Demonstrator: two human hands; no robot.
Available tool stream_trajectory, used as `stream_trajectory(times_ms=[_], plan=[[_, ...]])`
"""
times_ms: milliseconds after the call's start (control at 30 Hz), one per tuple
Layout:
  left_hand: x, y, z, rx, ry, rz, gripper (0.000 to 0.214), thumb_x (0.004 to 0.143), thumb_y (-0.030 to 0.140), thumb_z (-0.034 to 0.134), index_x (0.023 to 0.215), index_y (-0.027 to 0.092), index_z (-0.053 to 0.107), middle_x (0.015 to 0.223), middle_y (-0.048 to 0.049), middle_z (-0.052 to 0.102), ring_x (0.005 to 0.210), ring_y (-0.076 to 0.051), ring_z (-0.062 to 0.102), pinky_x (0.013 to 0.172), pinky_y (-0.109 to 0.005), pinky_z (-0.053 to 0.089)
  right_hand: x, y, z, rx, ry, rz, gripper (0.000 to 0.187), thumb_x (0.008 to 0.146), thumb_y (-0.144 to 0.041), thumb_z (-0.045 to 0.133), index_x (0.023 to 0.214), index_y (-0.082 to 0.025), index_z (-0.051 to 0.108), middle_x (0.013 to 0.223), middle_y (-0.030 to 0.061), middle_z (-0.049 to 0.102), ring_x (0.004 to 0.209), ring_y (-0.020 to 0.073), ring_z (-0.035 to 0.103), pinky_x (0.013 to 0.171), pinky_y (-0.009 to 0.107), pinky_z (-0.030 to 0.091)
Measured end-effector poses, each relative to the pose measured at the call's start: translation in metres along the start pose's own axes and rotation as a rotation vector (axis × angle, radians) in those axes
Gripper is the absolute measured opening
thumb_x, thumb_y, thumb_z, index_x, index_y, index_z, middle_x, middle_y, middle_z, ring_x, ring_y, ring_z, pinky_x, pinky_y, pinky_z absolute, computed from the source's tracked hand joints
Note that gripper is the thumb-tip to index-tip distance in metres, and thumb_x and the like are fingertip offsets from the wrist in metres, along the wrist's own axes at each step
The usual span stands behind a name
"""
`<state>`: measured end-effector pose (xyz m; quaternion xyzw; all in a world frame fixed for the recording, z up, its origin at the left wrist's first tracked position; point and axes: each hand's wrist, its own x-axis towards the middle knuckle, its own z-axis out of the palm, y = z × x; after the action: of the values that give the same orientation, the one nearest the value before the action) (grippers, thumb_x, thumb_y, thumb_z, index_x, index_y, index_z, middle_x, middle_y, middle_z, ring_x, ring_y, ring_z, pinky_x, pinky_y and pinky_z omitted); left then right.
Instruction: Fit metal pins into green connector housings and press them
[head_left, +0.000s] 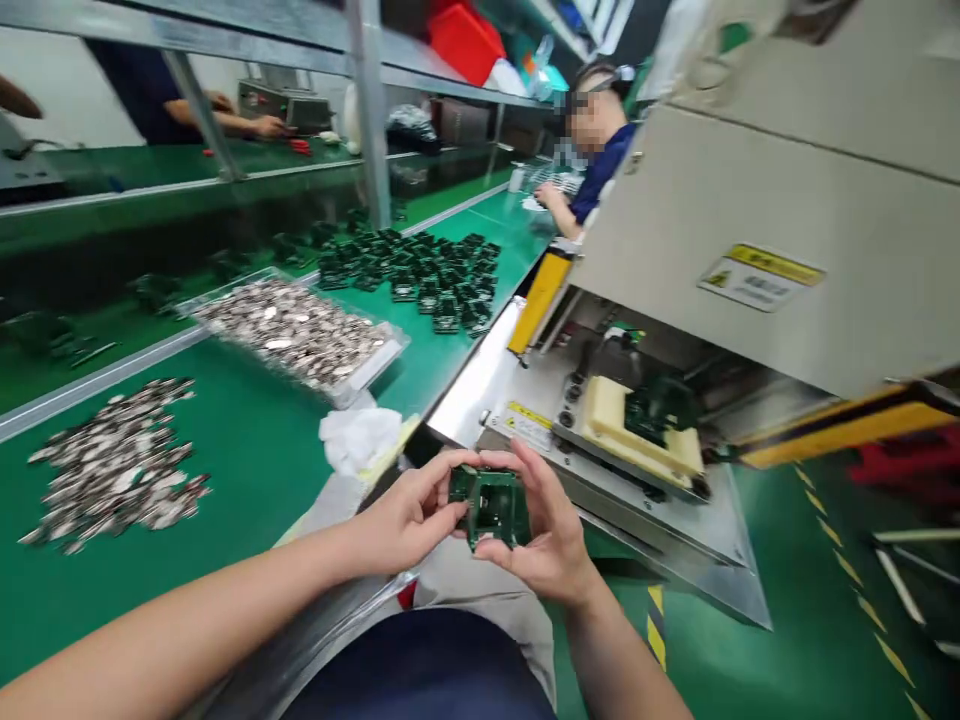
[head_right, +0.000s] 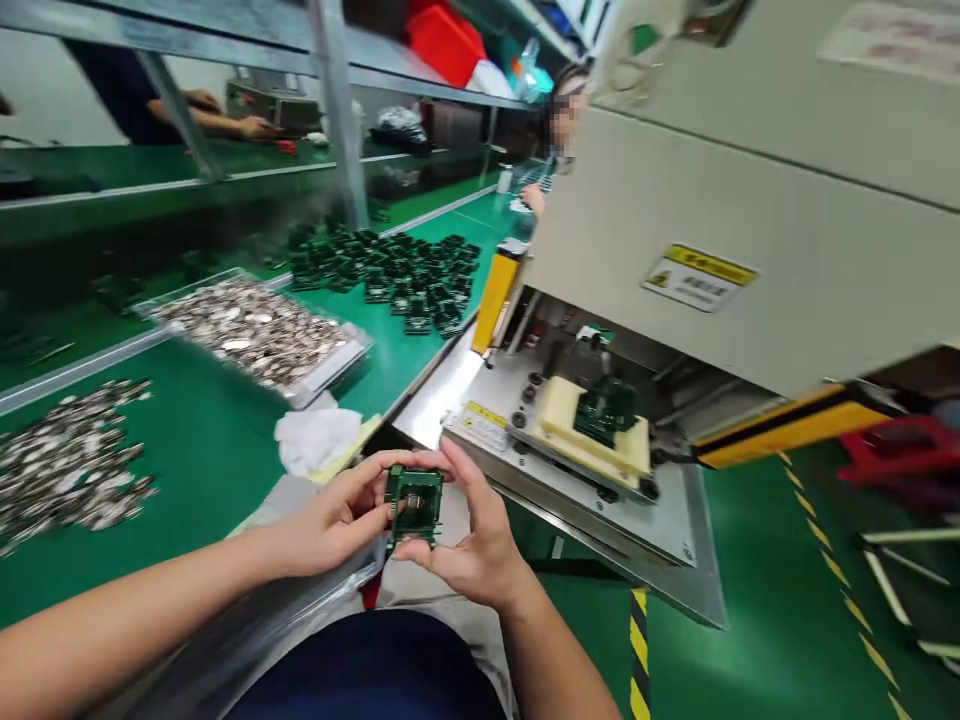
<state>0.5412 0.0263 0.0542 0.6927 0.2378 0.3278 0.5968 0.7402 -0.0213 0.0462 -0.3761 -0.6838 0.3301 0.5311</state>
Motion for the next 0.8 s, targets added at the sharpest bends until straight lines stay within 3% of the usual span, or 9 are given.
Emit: stream_trajectory(times_ms=[100,233,300,367,467,600,700,800], plan=[[0.054,0.008,0.017,0.039,-0.13,0.056,0.052,0.088,0.027,0.06,0.138,0.024,0.045,0.106,-0.0115,0.07,0.094,-0.024,0.07,0.08,-0.038,0.059,-0.024,-0.01,-0.045,0.015,0.277,0.094,0.086,0.072,-0.04,0.083,0.145,-0.032,0.037,0.125,0.0104,0.062,0.116,0.028,0.06,0.096,0.044,0.052],[0.138,0.013,0.044,0.317,0.001,0.262,0.06,0.077,0.036,0.073,0.131,0.022,0.052,0.138,-0.0155,0.055,0.13,-0.034,0.051,0.108,-0.052,0.042,-0.052,-0.017,-0.109,-0.174,0.757,0.092,0.08,0.068,-0.03,0.087,0.138,-0.024,0.047,0.122,0.0121,0.062,0.112,0.0271,0.062,0.095,0.04,0.052],[0.174,0.019,0.059,0.412,-0.03,0.271,0.074,0.071,0.043,0.076,0.135,0.021,0.048,0.15,-0.0166,0.042,0.141,-0.035,0.036,0.115,-0.054,0.031,-0.061,-0.016,-0.137,-0.284,1.017,0.033,0.071,0.068,-0.027,0.086,0.131,-0.02,0.053,0.118,0.0109,0.063,0.109,0.0255,0.062,0.098,0.042,0.049],[0.2,0.026,0.073,0.477,-0.116,0.217,0.086,0.068,0.049,0.077,0.141,0.019,0.042,0.154,-0.0177,0.035,0.144,-0.035,0.03,0.117,-0.052,0.028,-0.065,-0.012,-0.159,-0.332,1.153,-0.009,0.064,0.068,-0.026,0.085,0.126,-0.018,0.057,0.115,0.0088,0.063,0.107,0.0238,0.062,0.1,0.043,0.047],[0.223,0.032,0.09,0.484,-0.201,0.152,0.087,0.069,0.049,0.077,0.141,0.016,0.042,0.146,-0.0186,0.047,0.135,-0.033,0.045,0.112,-0.048,0.037,-0.06,-0.008,-0.178,-0.33,1.096,0.018,0.062,0.067,-0.027,0.085,0.123,-0.018,0.058,0.116,0.0089,0.063,0.108,0.0232,0.061,0.098,0.041,0.048],[0.226,0.038,0.097,0.271,-0.111,0.104,0.07,0.068,0.039,0.079,0.128,0.013,0.055,0.119,-0.015,0.067,0.114,-0.028,0.061,0.1,-0.042,0.05,-0.035,-0.006,-0.186,-0.35,0.937,0.03,0.064,0.069,-0.03,0.084,0.125,-0.02,0.055,0.12,0.0102,0.063,0.111,0.0233,0.06,0.097,0.038,0.049],[0.2,0.044,0.075,0.056,0.018,0.036,0.062,0.068,0.032,0.078,0.124,0.015,0.058,0.113,-0.0116,0.069,0.111,-0.025,0.063,0.097,-0.038,0.052,-0.009,-0.005,-0.185,-0.394,0.812,0.06,0.067,0.071,-0.036,0.082,0.129,-0.021,0.051,0.12,0.0101,0.063,0.111,0.0239,0.061,0.097,0.039,0.05],[0.151,0.044,0.03,0.046,0.107,-0.064,0.058,0.066,0.036,0.08,0.118,0.02,0.061,0.119,-0.0095,0.067,0.117,-0.026,0.06,0.101,-0.038,0.051,0.012,-0.004,-0.187,-0.512,0.547,0.177,0.066,0.073,-0.042,0.079,0.13,-0.023,0.051,0.123,0.009,0.063,0.112,0.0249,0.062,0.1,0.041,0.048]])
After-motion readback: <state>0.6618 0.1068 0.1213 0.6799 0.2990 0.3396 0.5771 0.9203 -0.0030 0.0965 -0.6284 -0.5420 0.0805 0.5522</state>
